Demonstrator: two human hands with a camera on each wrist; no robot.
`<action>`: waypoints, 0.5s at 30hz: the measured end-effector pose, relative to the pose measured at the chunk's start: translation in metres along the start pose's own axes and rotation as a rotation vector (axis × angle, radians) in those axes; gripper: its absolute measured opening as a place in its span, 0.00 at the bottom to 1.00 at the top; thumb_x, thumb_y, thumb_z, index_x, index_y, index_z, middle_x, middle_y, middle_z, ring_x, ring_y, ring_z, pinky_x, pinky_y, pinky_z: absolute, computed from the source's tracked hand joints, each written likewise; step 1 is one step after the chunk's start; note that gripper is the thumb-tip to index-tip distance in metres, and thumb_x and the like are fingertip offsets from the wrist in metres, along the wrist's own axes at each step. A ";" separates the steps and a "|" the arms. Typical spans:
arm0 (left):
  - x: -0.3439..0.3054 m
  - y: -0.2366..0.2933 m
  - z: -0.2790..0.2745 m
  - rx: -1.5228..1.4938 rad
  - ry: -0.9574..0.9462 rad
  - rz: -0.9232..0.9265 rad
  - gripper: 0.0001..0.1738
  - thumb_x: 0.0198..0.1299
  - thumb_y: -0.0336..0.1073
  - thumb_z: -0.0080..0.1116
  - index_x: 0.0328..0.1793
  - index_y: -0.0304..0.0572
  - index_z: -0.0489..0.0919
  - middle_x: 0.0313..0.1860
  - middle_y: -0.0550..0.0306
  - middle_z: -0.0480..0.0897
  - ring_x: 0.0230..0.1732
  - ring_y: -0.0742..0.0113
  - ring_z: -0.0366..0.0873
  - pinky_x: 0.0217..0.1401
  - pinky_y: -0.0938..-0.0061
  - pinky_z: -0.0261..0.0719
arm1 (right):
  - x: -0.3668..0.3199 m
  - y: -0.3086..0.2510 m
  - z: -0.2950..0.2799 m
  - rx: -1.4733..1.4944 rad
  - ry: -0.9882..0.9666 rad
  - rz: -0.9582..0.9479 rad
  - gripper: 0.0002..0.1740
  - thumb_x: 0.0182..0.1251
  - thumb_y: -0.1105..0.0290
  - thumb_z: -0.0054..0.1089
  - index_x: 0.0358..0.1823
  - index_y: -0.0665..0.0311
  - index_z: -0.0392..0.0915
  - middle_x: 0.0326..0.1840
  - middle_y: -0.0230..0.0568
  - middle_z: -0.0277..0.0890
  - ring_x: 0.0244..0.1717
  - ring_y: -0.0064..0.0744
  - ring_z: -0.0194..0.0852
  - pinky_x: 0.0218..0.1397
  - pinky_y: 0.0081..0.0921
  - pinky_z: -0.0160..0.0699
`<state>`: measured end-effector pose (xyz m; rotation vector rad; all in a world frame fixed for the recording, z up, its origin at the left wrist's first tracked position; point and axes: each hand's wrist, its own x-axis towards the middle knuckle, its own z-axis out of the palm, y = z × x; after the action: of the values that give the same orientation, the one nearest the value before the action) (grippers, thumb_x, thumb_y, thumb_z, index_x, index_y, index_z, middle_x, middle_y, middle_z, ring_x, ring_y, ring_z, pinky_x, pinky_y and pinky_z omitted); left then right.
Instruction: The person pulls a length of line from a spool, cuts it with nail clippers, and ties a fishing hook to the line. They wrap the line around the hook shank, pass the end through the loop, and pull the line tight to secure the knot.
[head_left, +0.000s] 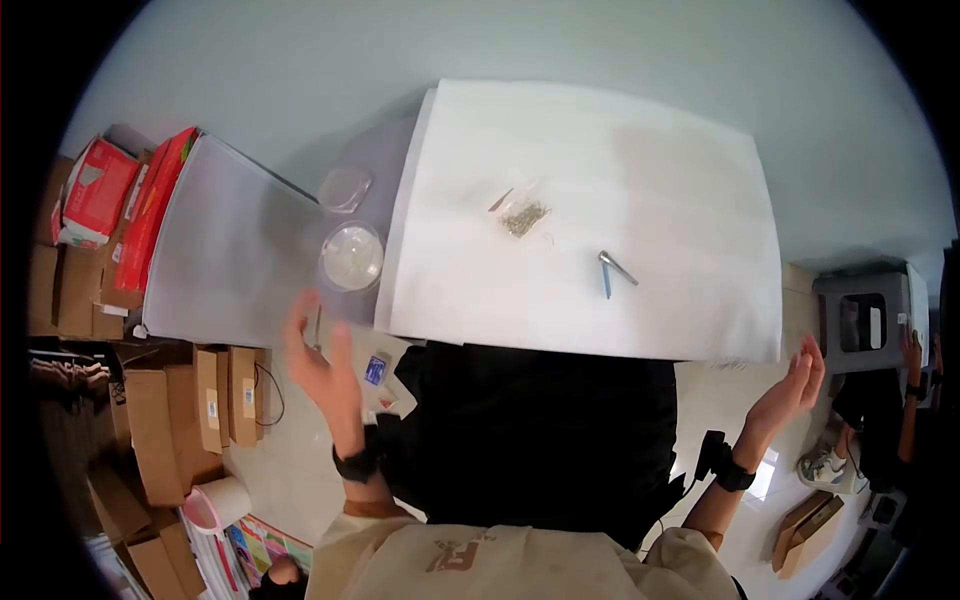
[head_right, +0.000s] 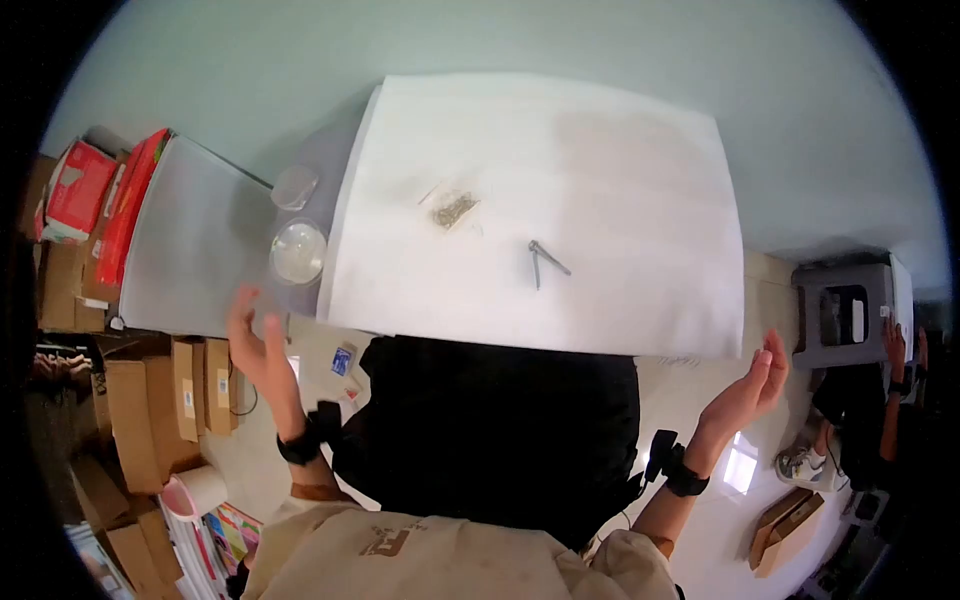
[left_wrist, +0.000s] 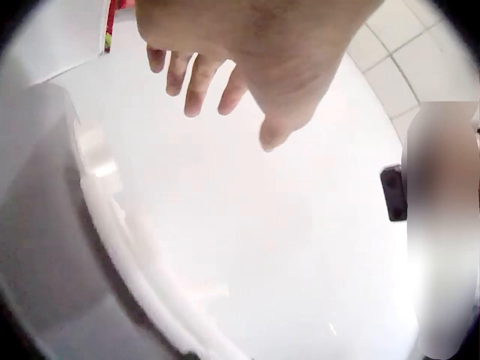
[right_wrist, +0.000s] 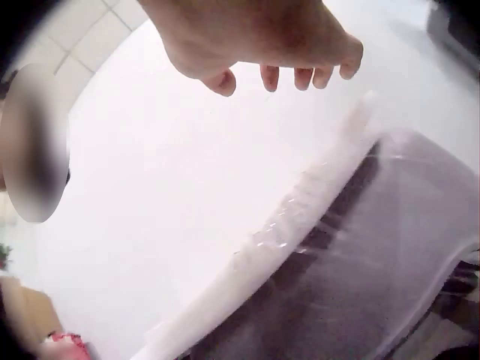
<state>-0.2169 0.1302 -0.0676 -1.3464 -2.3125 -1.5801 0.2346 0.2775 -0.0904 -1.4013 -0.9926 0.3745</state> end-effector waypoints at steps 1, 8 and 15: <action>0.012 0.000 -0.004 0.061 -0.005 -0.057 0.35 0.49 0.46 0.67 0.60 0.35 0.71 0.60 0.45 0.72 0.63 0.51 0.66 0.66 0.60 0.59 | -0.009 -0.010 0.003 -0.006 0.000 -0.021 0.15 0.67 0.70 0.46 0.51 0.72 0.72 0.54 0.44 0.72 0.57 0.31 0.67 0.64 0.30 0.60; 0.057 -0.050 0.017 0.131 -0.034 -0.250 0.36 0.51 0.48 0.65 0.60 0.30 0.70 0.55 0.42 0.75 0.59 0.51 0.70 0.63 0.64 0.65 | -0.067 -0.058 0.031 0.122 -0.309 -0.244 0.06 0.61 0.80 0.49 0.39 0.72 0.72 0.41 0.41 0.72 0.44 0.30 0.69 0.52 0.25 0.67; 0.059 -0.082 0.030 0.226 -0.042 -0.184 0.29 0.51 0.46 0.66 0.49 0.28 0.73 0.44 0.43 0.78 0.46 0.54 0.75 0.51 0.68 0.71 | -0.099 -0.076 0.026 0.187 -0.595 -0.144 0.07 0.57 0.83 0.53 0.38 0.71 0.73 0.33 0.37 0.72 0.36 0.25 0.69 0.44 0.20 0.67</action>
<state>-0.2959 0.1817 -0.1150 -1.1566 -2.6122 -1.2911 0.1341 0.2065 -0.0586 -1.0560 -1.4880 0.7825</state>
